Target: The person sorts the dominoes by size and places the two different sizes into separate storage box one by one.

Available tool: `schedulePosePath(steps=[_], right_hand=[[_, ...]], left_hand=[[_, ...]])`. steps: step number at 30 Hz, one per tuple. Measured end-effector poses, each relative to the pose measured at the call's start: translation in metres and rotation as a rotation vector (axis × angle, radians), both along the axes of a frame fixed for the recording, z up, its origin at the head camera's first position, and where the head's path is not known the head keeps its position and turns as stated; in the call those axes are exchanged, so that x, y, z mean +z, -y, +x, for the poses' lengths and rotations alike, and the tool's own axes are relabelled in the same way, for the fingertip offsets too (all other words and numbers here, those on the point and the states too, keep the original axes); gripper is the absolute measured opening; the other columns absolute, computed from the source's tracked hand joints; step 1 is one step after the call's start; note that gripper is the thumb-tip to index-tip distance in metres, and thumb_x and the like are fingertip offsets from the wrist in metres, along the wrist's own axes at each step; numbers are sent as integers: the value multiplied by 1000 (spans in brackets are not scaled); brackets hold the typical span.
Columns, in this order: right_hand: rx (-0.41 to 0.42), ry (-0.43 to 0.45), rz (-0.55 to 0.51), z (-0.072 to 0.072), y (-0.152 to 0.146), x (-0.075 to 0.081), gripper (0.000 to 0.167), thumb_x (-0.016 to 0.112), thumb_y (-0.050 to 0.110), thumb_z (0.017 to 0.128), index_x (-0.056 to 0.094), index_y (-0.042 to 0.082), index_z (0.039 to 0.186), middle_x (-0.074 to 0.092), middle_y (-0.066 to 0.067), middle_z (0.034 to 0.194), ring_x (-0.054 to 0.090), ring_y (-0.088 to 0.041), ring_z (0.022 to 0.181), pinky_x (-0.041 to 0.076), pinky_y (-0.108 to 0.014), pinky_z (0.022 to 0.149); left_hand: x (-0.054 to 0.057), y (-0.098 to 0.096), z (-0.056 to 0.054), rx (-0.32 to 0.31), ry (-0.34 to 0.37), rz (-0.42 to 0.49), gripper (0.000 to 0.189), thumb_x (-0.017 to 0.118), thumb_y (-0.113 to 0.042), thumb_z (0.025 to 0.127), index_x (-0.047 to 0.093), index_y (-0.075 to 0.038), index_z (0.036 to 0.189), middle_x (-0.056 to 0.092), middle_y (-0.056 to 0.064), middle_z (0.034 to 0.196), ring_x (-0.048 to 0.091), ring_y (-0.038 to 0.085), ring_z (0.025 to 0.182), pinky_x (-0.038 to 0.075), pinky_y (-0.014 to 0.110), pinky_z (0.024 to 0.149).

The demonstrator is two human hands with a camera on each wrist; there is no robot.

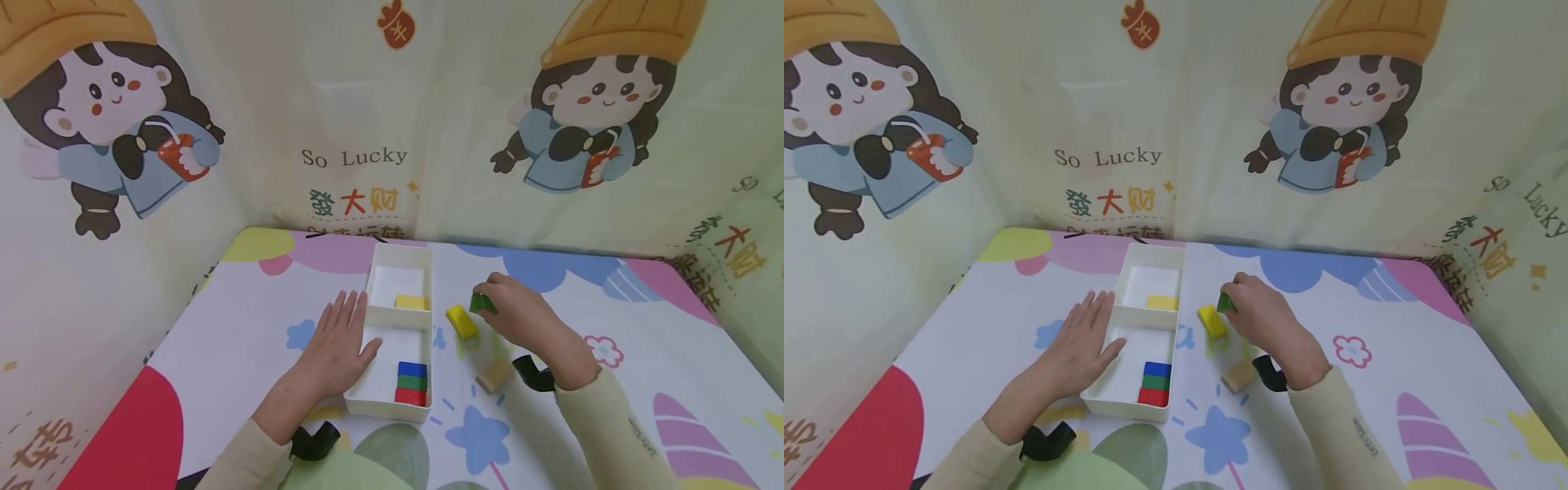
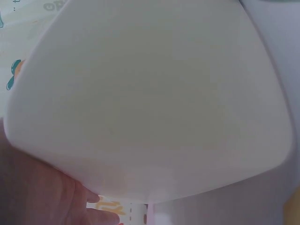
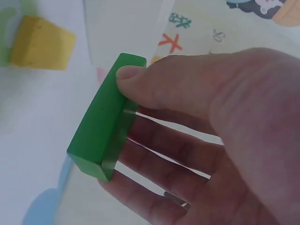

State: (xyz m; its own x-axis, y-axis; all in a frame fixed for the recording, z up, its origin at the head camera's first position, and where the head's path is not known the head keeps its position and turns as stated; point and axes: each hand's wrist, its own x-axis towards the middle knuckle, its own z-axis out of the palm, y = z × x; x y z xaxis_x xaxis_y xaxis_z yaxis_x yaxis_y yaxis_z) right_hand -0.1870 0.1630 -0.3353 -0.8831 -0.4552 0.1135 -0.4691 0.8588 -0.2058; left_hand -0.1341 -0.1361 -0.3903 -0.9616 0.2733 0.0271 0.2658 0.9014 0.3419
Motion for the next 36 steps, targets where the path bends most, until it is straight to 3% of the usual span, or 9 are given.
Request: schedulePosePath(steps=[9,17,28,36], right_hand=[[28,-8,20,-12,18,18,25,74,7,86,72,5,111,63,-9,102,61,-22,88,58,-38,75],[10,54,7,-24,40,29,31,74,15,89,70,9,119,62,-6,106,61,-21,91,58,-36,81],[104,49,12,-36,72,29,29,73,13,90,69,7,118,62,-6,106,60,-21,92,58,-33,82],[118,110,-70,-49,91,18,31,72,11,90,68,7,121,62,-7,112,61,-21,97,58,-33,88]], left_hand=[[0,0,0,-3,-6,-1,79,47,-43,102,10,-2,159,14,21,165,4,38,155,10,56,124],[2,1,-1,-1,-16,-11,80,47,-44,101,11,-1,158,14,21,165,5,39,154,10,57,124],[3,1,0,7,-6,-21,80,46,-45,102,10,-2,159,14,20,165,4,37,155,9,55,125],[2,0,0,4,9,-25,81,46,-47,101,10,-4,159,13,19,166,3,36,155,9,55,125]])
